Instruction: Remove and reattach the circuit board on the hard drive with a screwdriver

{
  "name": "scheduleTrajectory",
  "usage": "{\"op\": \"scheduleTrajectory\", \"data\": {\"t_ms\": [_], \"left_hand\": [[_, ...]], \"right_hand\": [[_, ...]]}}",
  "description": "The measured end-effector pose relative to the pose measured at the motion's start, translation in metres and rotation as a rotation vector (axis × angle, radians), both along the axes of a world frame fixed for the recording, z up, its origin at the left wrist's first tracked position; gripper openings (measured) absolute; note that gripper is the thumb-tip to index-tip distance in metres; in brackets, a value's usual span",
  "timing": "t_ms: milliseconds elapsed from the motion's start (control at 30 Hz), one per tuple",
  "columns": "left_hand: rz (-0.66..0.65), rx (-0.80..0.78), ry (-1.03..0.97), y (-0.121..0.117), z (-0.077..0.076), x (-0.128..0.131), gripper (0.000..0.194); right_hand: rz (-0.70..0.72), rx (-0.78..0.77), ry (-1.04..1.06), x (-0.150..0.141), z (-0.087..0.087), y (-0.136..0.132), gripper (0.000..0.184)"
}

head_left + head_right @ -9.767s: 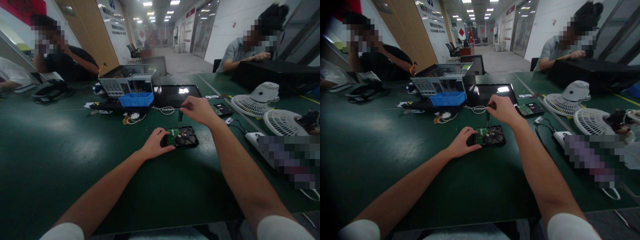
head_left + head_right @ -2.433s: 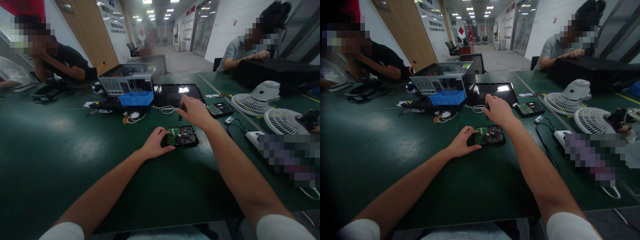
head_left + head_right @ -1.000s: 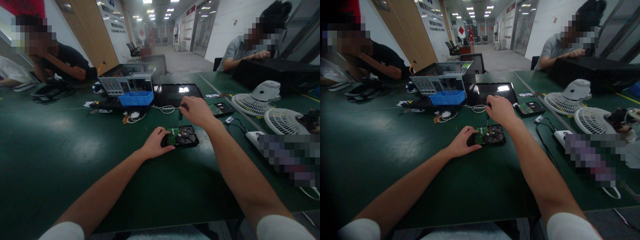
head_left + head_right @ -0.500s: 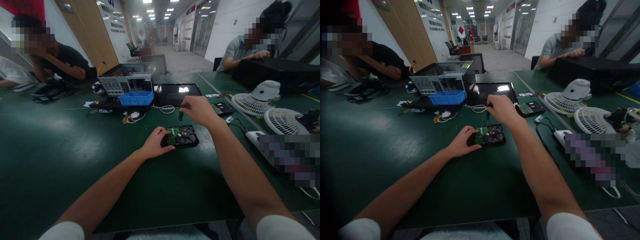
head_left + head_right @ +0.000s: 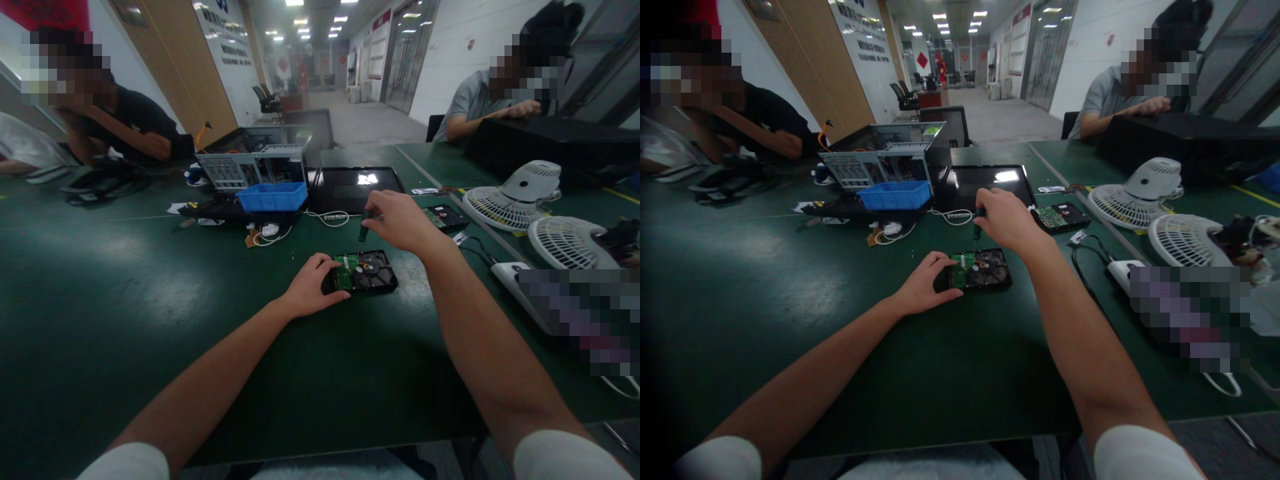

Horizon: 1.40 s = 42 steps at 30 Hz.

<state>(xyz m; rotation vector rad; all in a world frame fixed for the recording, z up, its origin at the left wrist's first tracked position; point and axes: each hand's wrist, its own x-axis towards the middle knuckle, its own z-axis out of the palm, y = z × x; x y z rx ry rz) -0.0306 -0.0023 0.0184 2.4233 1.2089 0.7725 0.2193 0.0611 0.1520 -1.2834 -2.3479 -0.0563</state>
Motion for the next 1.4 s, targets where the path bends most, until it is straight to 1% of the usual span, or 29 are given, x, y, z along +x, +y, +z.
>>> {"op": "scheduleTrajectory", "data": {"t_ms": [233,433,633,800,1000,1233,1400], "left_hand": [[-0.003,0.021,-0.002,0.000,0.000,0.001,0.070],[-0.002,0.019,0.005,0.000,0.001,0.001,0.070],[0.001,0.013,0.002,-0.001,0.002,0.001,0.070],[-0.002,0.012,0.004,-0.001,0.002,0.002,0.070],[-0.007,0.022,-0.006,-0.001,0.001,0.002,0.069],[-0.004,0.013,0.004,-0.002,0.004,0.002,0.070],[-0.005,0.024,0.009,-0.002,0.004,0.003,0.070]], "right_hand": [[-0.063,0.020,-0.030,-0.007,-0.003,0.002,0.024],[-0.007,-0.005,-0.010,-0.009,-0.006,0.002,0.018],[-0.050,0.000,0.009,-0.009,-0.008,0.003,0.016],[-0.044,0.029,0.066,-0.014,-0.012,0.005,0.017],[0.023,0.005,0.107,-0.015,-0.015,0.007,0.016],[-0.025,0.028,0.124,-0.015,-0.017,0.007,0.016],[-0.073,0.048,0.045,-0.019,-0.012,0.002,0.017]]}}
